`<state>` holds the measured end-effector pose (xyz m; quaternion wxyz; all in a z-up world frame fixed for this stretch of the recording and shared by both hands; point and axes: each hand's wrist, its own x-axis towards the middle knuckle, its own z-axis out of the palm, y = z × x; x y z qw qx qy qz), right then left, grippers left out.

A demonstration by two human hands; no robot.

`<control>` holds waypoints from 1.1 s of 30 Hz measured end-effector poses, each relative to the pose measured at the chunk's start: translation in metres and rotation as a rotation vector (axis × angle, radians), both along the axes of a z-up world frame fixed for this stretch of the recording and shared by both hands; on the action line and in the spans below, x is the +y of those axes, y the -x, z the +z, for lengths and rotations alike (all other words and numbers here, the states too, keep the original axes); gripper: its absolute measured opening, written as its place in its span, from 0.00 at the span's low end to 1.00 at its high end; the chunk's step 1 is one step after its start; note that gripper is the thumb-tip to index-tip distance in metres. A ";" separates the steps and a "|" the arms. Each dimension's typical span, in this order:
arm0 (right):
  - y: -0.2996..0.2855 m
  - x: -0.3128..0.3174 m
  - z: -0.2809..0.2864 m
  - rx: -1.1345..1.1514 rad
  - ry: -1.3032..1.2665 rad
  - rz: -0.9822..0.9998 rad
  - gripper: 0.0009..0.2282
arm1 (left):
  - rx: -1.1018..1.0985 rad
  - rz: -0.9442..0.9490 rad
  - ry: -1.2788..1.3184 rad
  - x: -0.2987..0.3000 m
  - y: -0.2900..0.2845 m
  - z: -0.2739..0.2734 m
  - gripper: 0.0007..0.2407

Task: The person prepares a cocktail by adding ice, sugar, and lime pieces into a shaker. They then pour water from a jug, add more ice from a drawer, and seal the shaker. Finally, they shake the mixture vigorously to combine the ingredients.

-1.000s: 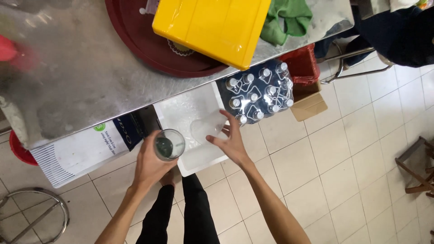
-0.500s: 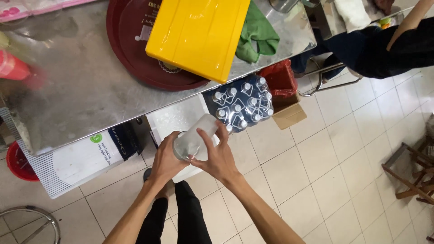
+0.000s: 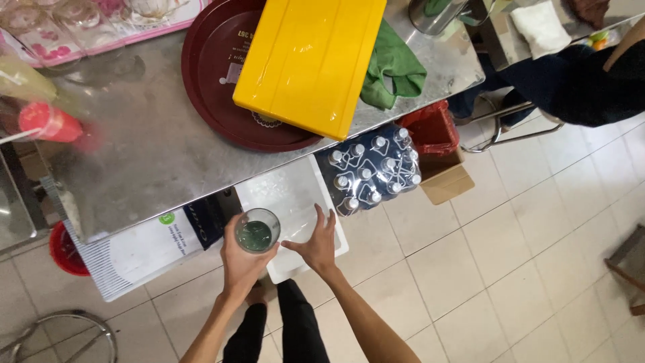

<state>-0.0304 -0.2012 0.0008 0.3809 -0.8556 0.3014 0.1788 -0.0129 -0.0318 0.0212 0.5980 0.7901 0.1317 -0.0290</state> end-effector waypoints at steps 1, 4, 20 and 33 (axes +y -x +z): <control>-0.005 0.002 -0.003 -0.001 -0.009 -0.006 0.57 | -0.001 -0.006 -0.009 0.010 0.001 -0.001 0.41; -0.036 -0.006 0.004 -0.143 0.026 -0.118 0.52 | 0.055 -0.072 -0.043 0.025 -0.004 0.000 0.43; -0.168 -0.081 0.101 -0.411 -0.637 -0.677 0.20 | 0.126 0.136 -0.137 0.044 0.058 0.002 0.44; 0.166 -0.146 0.140 0.037 -0.509 -0.861 0.18 | 0.189 0.221 -0.089 0.032 0.033 0.031 0.45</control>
